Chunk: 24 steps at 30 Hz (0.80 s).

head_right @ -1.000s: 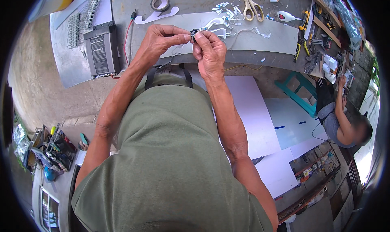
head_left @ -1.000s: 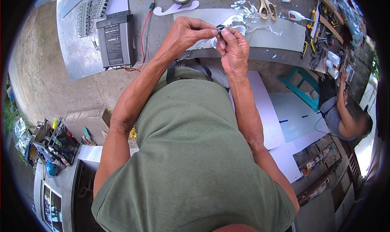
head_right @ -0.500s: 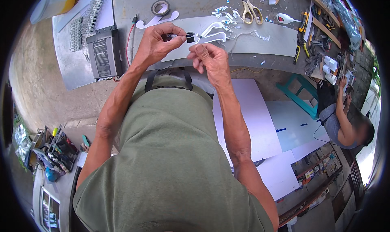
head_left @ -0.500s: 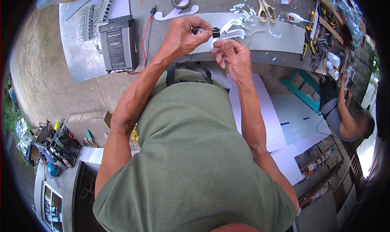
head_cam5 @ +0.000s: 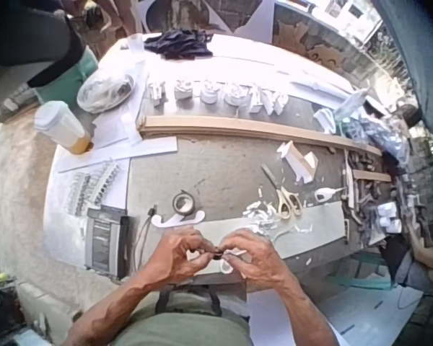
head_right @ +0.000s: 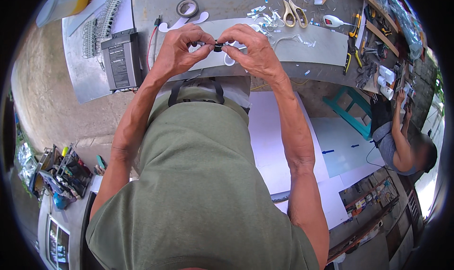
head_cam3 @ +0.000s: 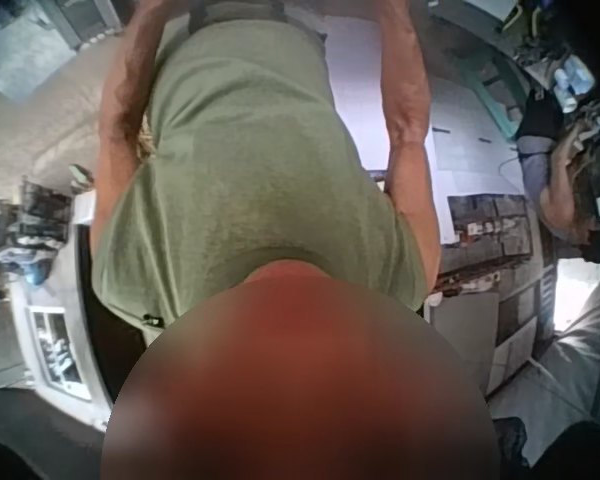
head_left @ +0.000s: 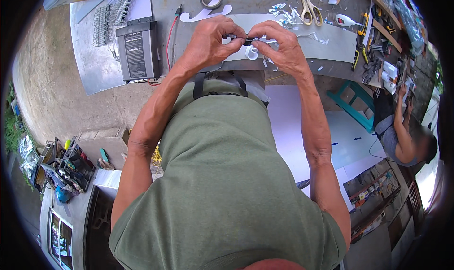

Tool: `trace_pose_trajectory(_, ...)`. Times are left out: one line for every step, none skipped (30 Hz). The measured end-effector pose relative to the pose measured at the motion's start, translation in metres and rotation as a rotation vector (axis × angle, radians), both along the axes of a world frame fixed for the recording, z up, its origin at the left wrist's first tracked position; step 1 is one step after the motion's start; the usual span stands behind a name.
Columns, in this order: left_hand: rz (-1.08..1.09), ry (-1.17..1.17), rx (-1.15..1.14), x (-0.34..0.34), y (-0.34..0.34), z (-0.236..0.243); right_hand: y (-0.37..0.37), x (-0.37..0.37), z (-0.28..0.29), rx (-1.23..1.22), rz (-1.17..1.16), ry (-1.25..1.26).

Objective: The recorder is weeding and prepping small vinyl lettering or components on a workbench.

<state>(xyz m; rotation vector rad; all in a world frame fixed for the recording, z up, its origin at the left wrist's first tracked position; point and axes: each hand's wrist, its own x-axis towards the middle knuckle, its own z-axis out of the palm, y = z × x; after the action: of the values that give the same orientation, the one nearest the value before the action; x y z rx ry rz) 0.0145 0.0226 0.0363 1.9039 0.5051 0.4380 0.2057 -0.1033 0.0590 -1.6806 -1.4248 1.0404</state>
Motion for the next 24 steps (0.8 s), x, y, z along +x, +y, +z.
trace_pose_trajectory(0.003, 0.002, -0.001, 0.0, 0.0, 0.001, 0.0, 0.0, -0.001, -0.001, 0.003, 0.002)
trace_pose_trajectory(0.006, 0.019, -0.004, -0.001, -0.001, 0.002, 0.0, -0.001, -0.001, 0.014, -0.002, 0.008)
trace_pose_trajectory(0.01, 0.036, -0.005, 0.0, 0.0, 0.003, 0.001, -0.001, -0.002, 0.032, -0.005, 0.012)
trace_pose_trajectory(0.012, 0.036, -0.005, 0.0, 0.0, 0.004, 0.0, -0.001, -0.002, 0.033, -0.003, 0.013)
trace_pose_trajectory(0.008, 0.05, -0.024, 0.0, 0.0, 0.004, 0.0, -0.001, -0.003, 0.028, -0.015, 0.031)
trace_pose_trajectory(0.002, 0.064, -0.044, 0.0, 0.0, 0.005, -0.002, -0.001, -0.003, 0.023, -0.029, 0.048)
trace_pose_trajectory(0.001, 0.065, -0.043, 0.0, 0.0, 0.003, -0.003, 0.0, -0.005, 0.024, -0.03, 0.049)
trace_pose_trajectory(-0.015, 0.055, -0.047, 0.0, 0.0, 0.0, -0.004, 0.0, -0.007, 0.053, -0.026, 0.03)
trace_pose_trajectory(-0.032, 0.046, -0.051, 0.0, 0.0, -0.001, -0.004, 0.001, -0.008, 0.082, -0.024, 0.011)
trace_pose_trajectory(-0.034, 0.047, -0.05, 0.001, 0.0, -0.002, -0.004, 0.001, -0.008, 0.084, -0.026, 0.012)
trace_pose_trajectory(-0.046, 0.034, -0.037, 0.001, 0.0, -0.002, -0.005, 0.001, -0.008, 0.09, -0.024, 0.014)
trace_pose_trajectory(-0.057, 0.021, -0.025, 0.002, 0.0, -0.001, -0.006, 0.002, -0.009, 0.096, -0.022, 0.018)
trace_pose_trajectory(-0.059, 0.022, -0.025, 0.003, -0.001, 0.001, -0.006, 0.002, -0.009, 0.096, -0.024, 0.018)
trace_pose_trajectory(-0.05, 0.047, -0.034, 0.003, -0.002, 0.003, -0.007, 0.002, -0.009, 0.087, -0.014, 0.035)
trace_pose_trajectory(-0.039, 0.073, -0.042, 0.004, -0.002, 0.005, -0.007, 0.003, -0.008, 0.078, -0.004, 0.052)
trace_pose_trajectory(-0.04, 0.073, -0.042, 0.004, -0.003, 0.005, -0.008, 0.004, -0.008, 0.079, -0.005, 0.052)
trace_pose_trajectory(-0.026, 0.029, 0.028, 0.004, -0.004, 0.004, -0.01, 0.005, -0.007, -0.028, -0.045, 0.217)
trace_pose_trajectory(-0.014, -0.016, 0.097, 0.003, -0.005, 0.004, -0.011, 0.005, -0.005, -0.135, -0.087, 0.382)
trace_pose_trajectory(-0.016, -0.016, 0.096, 0.003, -0.005, 0.004, -0.011, 0.004, -0.003, -0.135, -0.089, 0.382)
trace_pose_trajectory(-0.028, -0.027, 0.153, 0.003, -0.004, 0.005, -0.009, 0.004, 0.0, -0.177, -0.119, 0.443)
trace_pose_trajectory(-0.038, -0.038, 0.211, 0.003, -0.003, 0.005, -0.007, 0.004, 0.002, -0.217, -0.148, 0.504)
trace_pose_trajectory(-0.04, -0.038, 0.211, 0.003, -0.003, 0.006, -0.006, 0.005, 0.002, -0.217, -0.149, 0.505)
trace_pose_trajectory(-0.049, -0.041, 0.234, 0.004, -0.003, 0.008, -0.003, 0.007, 0.001, -0.241, -0.116, 0.468)
trace_pose_trajectory(-0.058, -0.045, 0.256, 0.004, -0.004, 0.009, -0.001, 0.009, -0.001, -0.266, -0.083, 0.431)
